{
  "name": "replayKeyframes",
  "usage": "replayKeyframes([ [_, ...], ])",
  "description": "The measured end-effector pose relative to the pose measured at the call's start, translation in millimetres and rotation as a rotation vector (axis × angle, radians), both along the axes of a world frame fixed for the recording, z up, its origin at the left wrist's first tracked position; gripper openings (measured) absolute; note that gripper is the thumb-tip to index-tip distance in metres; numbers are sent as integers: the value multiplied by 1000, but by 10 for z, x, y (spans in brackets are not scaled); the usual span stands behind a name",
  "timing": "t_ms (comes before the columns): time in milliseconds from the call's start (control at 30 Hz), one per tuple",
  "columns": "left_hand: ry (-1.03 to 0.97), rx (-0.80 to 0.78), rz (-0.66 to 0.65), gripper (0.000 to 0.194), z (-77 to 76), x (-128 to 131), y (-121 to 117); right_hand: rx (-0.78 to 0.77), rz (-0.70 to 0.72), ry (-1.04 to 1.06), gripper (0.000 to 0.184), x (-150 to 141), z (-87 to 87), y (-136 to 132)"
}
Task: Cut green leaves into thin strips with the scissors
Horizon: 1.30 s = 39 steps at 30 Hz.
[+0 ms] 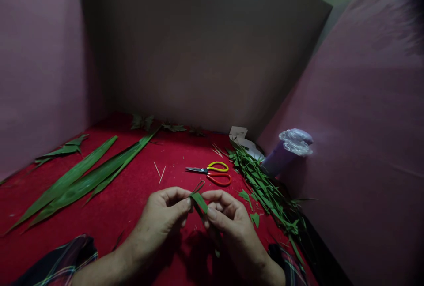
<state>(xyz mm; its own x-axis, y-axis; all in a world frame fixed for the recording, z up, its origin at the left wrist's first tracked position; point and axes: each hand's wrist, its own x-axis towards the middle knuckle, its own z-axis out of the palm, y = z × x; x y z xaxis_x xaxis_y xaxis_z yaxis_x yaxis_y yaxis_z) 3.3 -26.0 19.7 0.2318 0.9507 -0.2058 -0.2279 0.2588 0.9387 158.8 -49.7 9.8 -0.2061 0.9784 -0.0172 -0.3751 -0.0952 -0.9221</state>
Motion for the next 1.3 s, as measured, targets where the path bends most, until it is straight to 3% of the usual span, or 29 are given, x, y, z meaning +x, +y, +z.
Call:
replayKeyframes([
  [167,22,-10,27,20,-10,1,11,84,-3,-29,36,6,57,-18],
  [267,33,-17,18,21,3,-4,6,173,-7,-216,39,14,101,-55],
  [333,37,-22,11,20,14,-7,1,326,-87,-438,34,30,97,-67],
  [467,62,-33,10,20,13,-8,3,804,-277,-886,24,85,45,-36],
  [533,78,-34,10,18,3,-4,12,913,-302,-1017,20,118,41,-12],
  [667,170,58,22,15,0,-4,23,890,-331,-1086,14,173,107,12],
  [900,664,758,-27,17,26,-105,17,730,-316,-1017,17,216,215,-20],
  [1000,760,873,-41,20,27,-153,66,617,-271,-1024,16,287,250,-4],
  [1133,745,743,12,19,65,-176,149,586,-347,-1109,14,493,279,108],
  [1233,558,381,-39,15,83,-162,190,615,-531,-1154,15,613,277,197],
  [1300,429,123,-108,15,70,-150,208,752,-742,-1204,17,607,267,201],
])
